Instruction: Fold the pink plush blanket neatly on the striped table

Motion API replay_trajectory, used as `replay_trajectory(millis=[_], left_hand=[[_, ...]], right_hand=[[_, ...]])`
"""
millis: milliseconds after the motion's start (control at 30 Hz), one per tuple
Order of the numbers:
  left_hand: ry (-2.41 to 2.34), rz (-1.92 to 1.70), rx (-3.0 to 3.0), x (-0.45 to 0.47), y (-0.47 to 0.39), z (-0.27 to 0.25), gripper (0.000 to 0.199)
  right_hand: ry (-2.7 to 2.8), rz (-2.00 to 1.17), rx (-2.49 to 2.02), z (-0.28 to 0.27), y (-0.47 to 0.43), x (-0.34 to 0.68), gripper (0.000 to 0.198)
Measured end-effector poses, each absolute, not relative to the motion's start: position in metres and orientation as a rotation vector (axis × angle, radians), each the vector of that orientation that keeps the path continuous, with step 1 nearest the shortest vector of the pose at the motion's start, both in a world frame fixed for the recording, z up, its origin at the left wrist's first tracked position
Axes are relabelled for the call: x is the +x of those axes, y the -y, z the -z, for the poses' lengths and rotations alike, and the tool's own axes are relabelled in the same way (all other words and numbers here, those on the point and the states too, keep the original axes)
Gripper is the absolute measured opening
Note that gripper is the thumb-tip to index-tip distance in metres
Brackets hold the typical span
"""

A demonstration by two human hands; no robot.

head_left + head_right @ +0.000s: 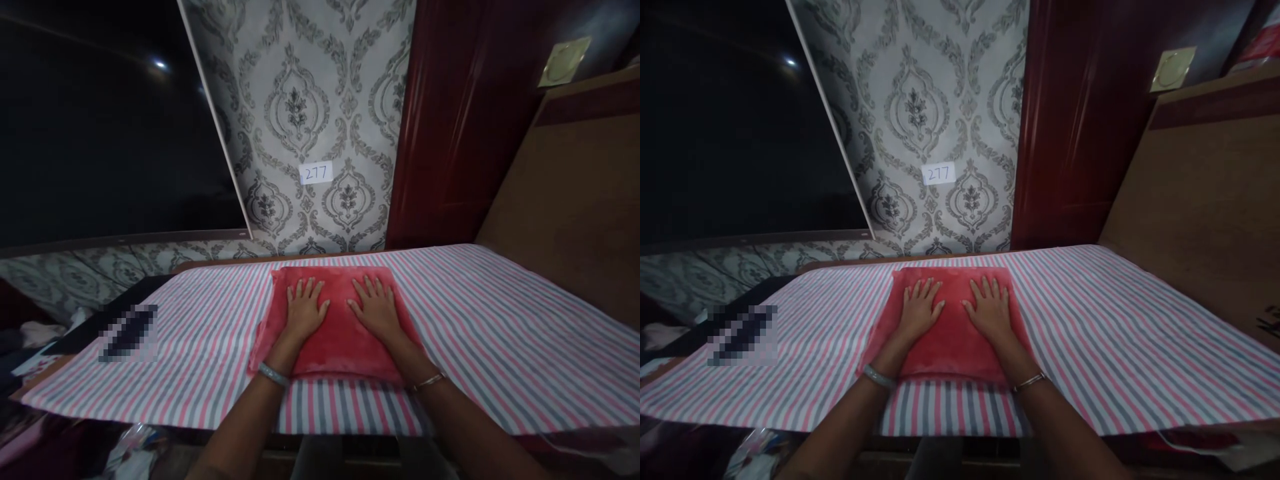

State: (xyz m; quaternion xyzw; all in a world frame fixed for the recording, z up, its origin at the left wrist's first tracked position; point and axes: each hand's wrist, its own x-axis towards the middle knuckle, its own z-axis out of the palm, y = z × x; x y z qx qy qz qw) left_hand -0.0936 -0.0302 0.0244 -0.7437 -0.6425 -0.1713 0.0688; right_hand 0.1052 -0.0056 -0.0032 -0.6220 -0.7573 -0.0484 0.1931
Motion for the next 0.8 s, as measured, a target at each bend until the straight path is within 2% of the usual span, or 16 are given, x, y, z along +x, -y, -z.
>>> replay_trajectory(millis=[133, 333, 433, 667, 800], left_hand=[[2.009, 0.392, -2.278, -0.094, 0.026, -0.031, 0.058], [2.297, 0.047, -2.214, -0.088, -0.016, -0.079, 0.067], [2.266, 0.081, -2.122, -0.088, -0.035, -0.079, 0.067], [2.384, 0.323, -1.934, -0.112, -0.039, -0.034, 0.071], [2.433, 0.341, -1.861, -0.108, -0.037, -0.031, 0.073]], right_hand=[[2.105, 0.169, -1.745, 0.004, 0.003, 0.103, 0.060], [2.096, 0.222, -1.731, 0.006, 0.003, 0.101, 0.060], [2.093, 0.209, -1.734, 0.005, 0.004, 0.101, 0.059], [2.131, 0.161, -1.754, 0.001, 0.006, 0.103, 0.058], [2.128, 0.139, -1.768, 0.000, 0.006, 0.103, 0.059]])
